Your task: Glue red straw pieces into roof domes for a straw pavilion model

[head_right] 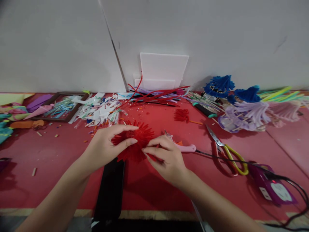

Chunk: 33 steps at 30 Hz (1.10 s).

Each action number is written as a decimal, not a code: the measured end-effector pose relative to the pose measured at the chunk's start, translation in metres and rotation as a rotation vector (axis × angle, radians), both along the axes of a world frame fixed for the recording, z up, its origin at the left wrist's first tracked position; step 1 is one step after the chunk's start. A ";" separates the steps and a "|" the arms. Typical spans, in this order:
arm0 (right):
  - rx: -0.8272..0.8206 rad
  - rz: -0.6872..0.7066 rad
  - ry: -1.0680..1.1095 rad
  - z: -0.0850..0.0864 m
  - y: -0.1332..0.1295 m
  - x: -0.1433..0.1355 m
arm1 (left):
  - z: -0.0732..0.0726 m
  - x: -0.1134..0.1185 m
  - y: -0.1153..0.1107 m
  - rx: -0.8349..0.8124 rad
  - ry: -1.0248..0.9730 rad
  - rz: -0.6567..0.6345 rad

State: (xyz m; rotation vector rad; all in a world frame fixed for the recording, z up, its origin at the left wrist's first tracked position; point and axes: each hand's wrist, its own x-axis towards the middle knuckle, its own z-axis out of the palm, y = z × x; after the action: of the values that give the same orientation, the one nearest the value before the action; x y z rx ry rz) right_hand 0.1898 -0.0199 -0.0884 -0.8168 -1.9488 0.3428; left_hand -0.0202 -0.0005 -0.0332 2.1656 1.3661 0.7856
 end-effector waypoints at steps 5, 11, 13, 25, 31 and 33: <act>-0.185 0.034 0.113 0.002 0.003 0.000 | -0.001 0.001 0.001 -0.004 -0.003 -0.001; -0.242 0.087 0.165 0.003 0.002 -0.003 | -0.001 0.001 0.000 0.001 -0.007 -0.003; -0.249 0.083 0.160 0.002 0.002 -0.003 | -0.001 0.001 0.000 0.005 -0.007 -0.003; -0.073 0.026 0.062 0.014 0.000 0.001 | 0.004 -0.004 -0.003 -0.009 0.004 -0.052; -0.044 0.044 0.027 0.019 -0.003 -0.001 | 0.003 -0.002 -0.003 0.005 0.008 -0.063; -0.044 0.016 0.006 0.019 -0.002 0.004 | 0.003 -0.001 -0.004 0.025 0.015 -0.064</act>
State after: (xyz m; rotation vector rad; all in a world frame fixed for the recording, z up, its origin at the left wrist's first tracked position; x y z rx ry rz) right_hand 0.1940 -0.0214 -0.0693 -0.8279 -1.9496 0.3989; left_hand -0.0217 -0.0043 -0.0305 2.2271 1.2942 0.7667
